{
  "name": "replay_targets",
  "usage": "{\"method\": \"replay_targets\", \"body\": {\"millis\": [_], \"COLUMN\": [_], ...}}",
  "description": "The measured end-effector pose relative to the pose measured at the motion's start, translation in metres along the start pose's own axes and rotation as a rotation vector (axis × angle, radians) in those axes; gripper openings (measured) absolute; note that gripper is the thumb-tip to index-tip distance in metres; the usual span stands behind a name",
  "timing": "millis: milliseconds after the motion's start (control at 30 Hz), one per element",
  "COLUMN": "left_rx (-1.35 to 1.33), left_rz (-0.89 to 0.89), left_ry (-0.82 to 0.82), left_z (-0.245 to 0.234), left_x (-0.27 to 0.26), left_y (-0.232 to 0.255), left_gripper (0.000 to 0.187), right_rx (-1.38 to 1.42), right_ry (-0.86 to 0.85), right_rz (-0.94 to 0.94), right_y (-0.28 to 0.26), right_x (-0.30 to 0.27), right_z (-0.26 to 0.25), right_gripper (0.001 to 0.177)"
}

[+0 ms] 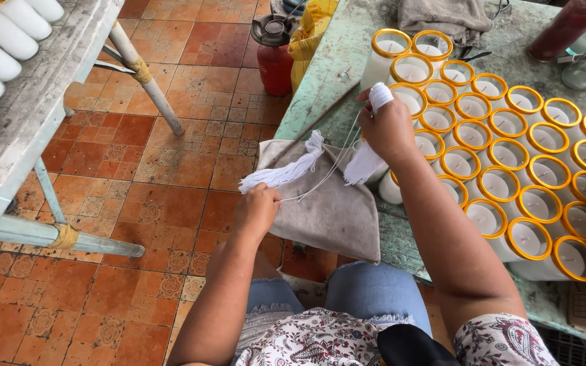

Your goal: Untying and separating bundles of candle wicks on a workbench.

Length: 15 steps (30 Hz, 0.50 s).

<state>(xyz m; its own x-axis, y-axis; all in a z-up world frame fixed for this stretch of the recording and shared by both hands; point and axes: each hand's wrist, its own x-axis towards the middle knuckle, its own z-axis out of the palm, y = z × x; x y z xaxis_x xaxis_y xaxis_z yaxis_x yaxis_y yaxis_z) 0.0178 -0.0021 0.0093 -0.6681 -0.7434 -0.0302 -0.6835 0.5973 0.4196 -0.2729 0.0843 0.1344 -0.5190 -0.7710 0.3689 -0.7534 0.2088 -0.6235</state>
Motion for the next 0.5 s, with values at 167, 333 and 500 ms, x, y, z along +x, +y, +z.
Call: {"method": "replay_targets", "body": {"millis": [167, 333, 500], "left_rx": [-0.060, -0.227, -0.105], "left_rz": [-0.046, -0.042, -0.007], "left_ry": [-0.007, -0.007, 0.078], "left_z": [-0.005, -0.002, 0.009], "left_x": [0.003, 0.000, -0.001], "left_y": [0.015, 0.029, 0.035], "left_gripper": [0.008, 0.010, 0.005], "right_rx": [0.002, 0.008, 0.029], "right_ry": [-0.004, -0.025, 0.040], "right_rz": [0.012, 0.032, -0.005], "right_y": [-0.005, -0.003, 0.001], "right_x": [0.000, 0.000, -0.001], "right_z": [-0.001, -0.003, 0.003], "right_gripper": [0.025, 0.025, 0.023]}}
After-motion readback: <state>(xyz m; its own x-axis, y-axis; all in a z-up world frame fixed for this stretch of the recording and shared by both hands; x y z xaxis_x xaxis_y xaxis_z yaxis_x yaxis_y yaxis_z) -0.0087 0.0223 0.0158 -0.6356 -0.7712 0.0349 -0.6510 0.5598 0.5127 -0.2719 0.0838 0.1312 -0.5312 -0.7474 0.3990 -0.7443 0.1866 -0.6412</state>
